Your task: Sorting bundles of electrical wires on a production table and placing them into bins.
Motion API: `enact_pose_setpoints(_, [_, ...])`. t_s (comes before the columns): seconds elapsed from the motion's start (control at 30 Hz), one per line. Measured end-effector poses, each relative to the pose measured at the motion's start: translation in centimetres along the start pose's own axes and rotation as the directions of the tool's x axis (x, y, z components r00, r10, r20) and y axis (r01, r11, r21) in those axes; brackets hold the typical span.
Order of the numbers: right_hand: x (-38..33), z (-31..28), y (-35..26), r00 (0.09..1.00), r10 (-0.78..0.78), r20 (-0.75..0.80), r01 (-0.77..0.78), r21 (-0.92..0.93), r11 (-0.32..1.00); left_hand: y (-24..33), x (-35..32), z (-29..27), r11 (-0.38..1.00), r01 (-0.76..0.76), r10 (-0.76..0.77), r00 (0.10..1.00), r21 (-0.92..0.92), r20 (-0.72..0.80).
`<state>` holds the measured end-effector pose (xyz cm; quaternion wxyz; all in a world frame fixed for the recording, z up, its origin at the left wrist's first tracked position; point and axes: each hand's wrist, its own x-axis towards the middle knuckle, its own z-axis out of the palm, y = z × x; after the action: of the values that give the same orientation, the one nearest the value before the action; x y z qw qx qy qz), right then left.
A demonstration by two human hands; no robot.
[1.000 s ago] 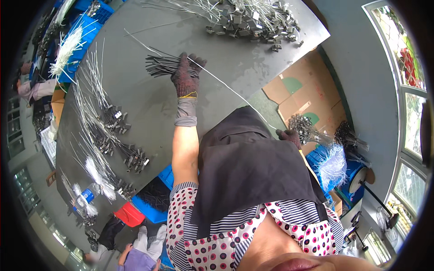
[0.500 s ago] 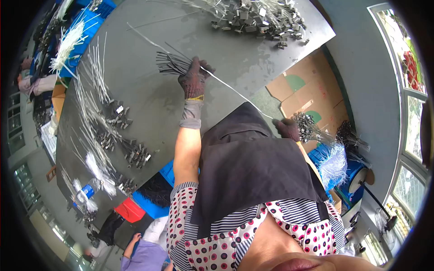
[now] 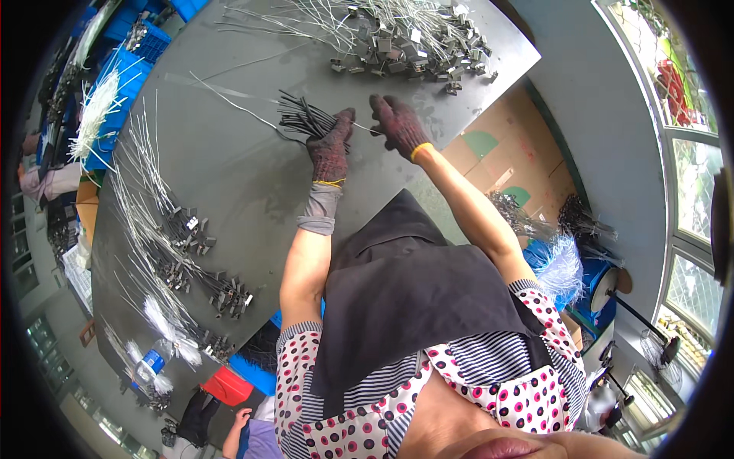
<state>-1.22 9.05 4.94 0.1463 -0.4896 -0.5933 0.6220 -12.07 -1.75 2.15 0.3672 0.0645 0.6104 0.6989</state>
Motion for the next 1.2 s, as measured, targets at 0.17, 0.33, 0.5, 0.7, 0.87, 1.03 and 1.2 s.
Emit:
enact_pose_setpoints(0.17, [2.1,2.9,-2.7,1.000,0.002,0.026,0.002,-0.139,0.990,0.5,1.9,-0.9,0.991,-0.003,-0.002,0.999,0.134,0.040])
enact_pose_setpoints(0.33, [6.0,4.7,-2.0,0.984,-0.161,-0.078,0.138,-0.238,0.961,-1.1,3.9,-2.3,0.797,-0.318,0.214,0.944,0.514,0.253])
enact_pose_setpoints(0.5, [8.0,8.0,-1.2,0.944,-0.238,-0.227,0.143,-0.370,0.918,-2.5,4.4,-2.8,0.390,-0.630,0.485,0.761,0.672,0.431])
enact_pose_setpoints(0.7, [6.6,5.9,-5.4,0.948,-0.317,-0.019,0.232,-0.639,0.734,-1.3,3.9,-1.3,0.867,-0.347,0.301,0.936,0.357,0.180])
enact_pose_setpoints(0.87, [10.5,0.0,-5.8,0.595,-0.801,-0.069,0.309,-0.900,0.307,-0.3,4.9,-4.4,0.749,0.228,-0.210,0.972,0.622,-0.103])
enact_pose_setpoints(1.03, [11.8,-2.6,-4.3,0.772,-0.625,0.114,0.315,-0.923,0.220,-1.8,5.4,-7.1,0.276,0.147,0.194,0.959,0.950,-0.205])
enact_pose_setpoints(1.2, [6.0,-4.2,-3.2,0.797,-0.594,-0.113,0.258,-0.824,0.504,-0.4,2.4,-4.5,0.870,0.219,-0.197,0.976,0.442,-0.095])
